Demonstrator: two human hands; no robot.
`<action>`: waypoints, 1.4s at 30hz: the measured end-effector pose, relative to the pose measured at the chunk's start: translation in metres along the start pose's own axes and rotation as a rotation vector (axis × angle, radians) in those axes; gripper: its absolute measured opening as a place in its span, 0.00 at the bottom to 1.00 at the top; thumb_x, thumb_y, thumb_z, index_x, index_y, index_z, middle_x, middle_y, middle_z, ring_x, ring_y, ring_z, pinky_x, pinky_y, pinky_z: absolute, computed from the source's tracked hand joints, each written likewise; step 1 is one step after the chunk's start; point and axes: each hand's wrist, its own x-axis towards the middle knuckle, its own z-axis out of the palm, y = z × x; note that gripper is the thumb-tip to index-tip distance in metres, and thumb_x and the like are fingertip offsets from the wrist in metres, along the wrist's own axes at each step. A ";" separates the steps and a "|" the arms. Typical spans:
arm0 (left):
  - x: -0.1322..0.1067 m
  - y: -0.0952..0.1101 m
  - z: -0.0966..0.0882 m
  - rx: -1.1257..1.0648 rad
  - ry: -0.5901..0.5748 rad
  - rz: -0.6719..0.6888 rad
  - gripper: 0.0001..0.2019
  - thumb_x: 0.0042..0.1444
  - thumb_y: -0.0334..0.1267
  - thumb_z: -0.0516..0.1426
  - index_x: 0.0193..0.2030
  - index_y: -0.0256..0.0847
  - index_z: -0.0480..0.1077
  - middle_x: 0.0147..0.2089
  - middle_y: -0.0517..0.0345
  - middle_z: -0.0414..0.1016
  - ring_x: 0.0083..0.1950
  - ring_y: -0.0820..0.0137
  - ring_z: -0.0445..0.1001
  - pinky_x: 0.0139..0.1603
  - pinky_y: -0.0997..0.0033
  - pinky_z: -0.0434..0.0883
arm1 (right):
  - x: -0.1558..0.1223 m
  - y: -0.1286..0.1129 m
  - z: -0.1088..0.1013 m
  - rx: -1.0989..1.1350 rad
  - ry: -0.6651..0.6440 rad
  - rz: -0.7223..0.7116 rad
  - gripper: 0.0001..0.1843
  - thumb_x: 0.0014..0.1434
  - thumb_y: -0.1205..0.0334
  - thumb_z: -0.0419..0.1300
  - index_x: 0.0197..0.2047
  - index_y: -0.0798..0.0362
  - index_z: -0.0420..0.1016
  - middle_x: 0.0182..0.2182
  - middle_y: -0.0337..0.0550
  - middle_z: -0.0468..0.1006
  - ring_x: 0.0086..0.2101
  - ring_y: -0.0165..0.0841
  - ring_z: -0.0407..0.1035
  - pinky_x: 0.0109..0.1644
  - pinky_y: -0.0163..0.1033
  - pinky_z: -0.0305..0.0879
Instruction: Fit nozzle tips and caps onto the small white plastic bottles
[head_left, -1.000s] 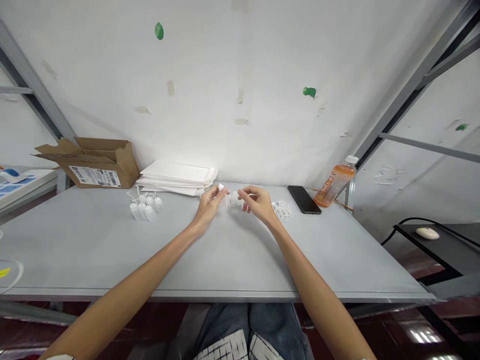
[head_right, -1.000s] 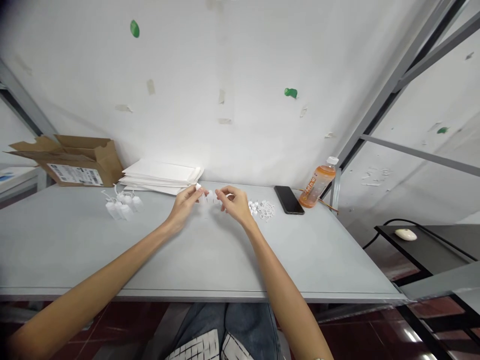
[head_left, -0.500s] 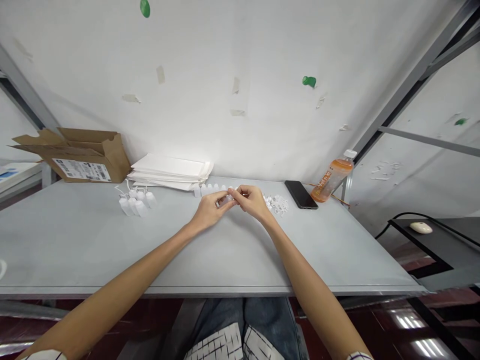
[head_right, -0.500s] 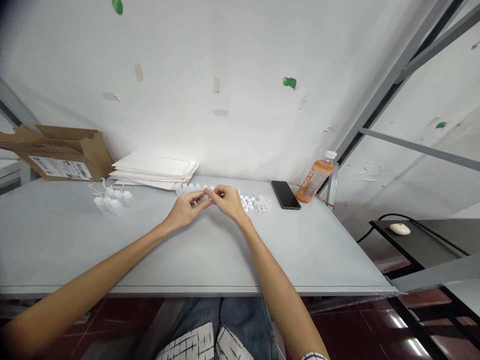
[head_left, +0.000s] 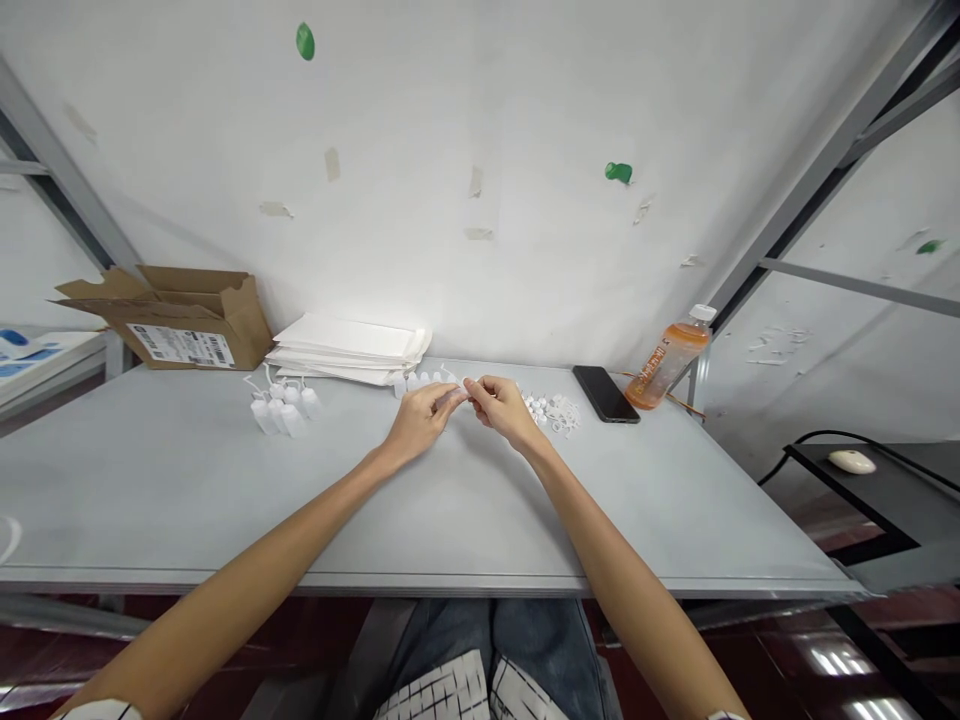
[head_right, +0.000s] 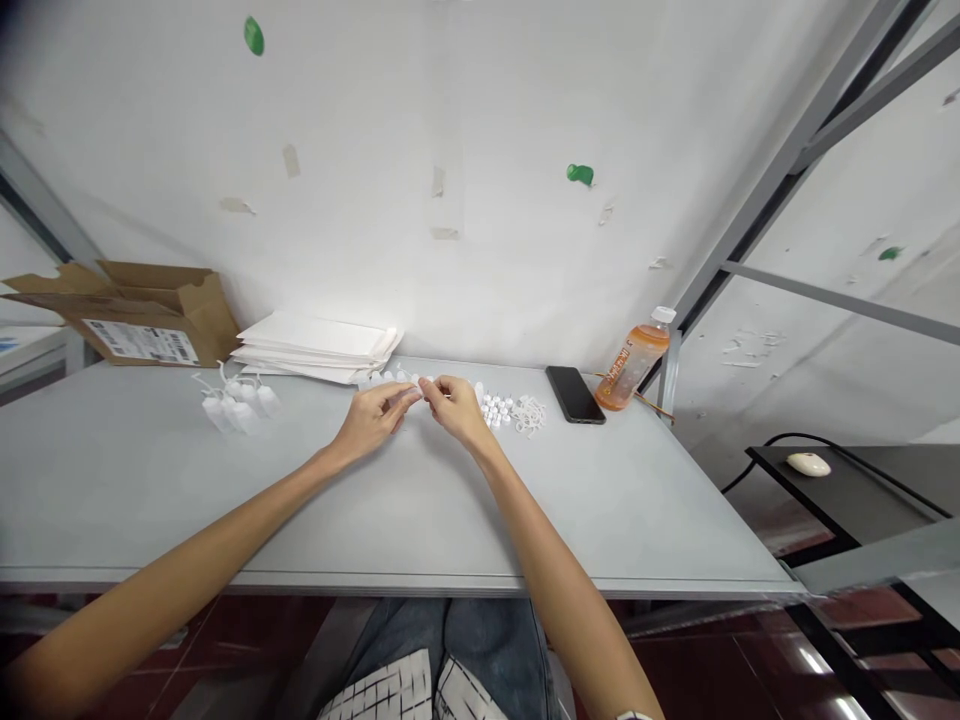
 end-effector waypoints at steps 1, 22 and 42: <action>0.000 0.000 -0.001 0.004 -0.006 0.004 0.18 0.61 0.51 0.53 0.35 0.40 0.77 0.23 0.61 0.67 0.25 0.72 0.61 0.28 0.72 0.59 | 0.000 0.001 0.001 0.030 -0.009 0.021 0.31 0.51 0.30 0.62 0.24 0.52 0.64 0.19 0.33 0.62 0.18 0.23 0.54 0.19 0.32 0.52; 0.010 -0.003 -0.013 -0.273 0.031 -0.398 0.30 0.62 0.62 0.48 0.18 0.42 0.60 0.08 0.65 0.54 0.08 0.75 0.56 0.13 0.74 0.51 | -0.012 0.004 0.023 -0.141 -0.083 -0.216 0.09 0.61 0.54 0.56 0.40 0.49 0.63 0.31 0.37 0.73 0.26 0.28 0.67 0.26 0.33 0.65; 0.009 -0.007 -0.010 -0.326 0.032 -0.319 0.29 0.60 0.63 0.51 0.19 0.43 0.57 0.09 0.65 0.54 0.09 0.76 0.57 0.13 0.74 0.51 | -0.012 0.000 0.021 -0.127 0.015 -0.225 0.15 0.59 0.48 0.61 0.38 0.52 0.72 0.36 0.44 0.78 0.33 0.33 0.76 0.26 0.34 0.72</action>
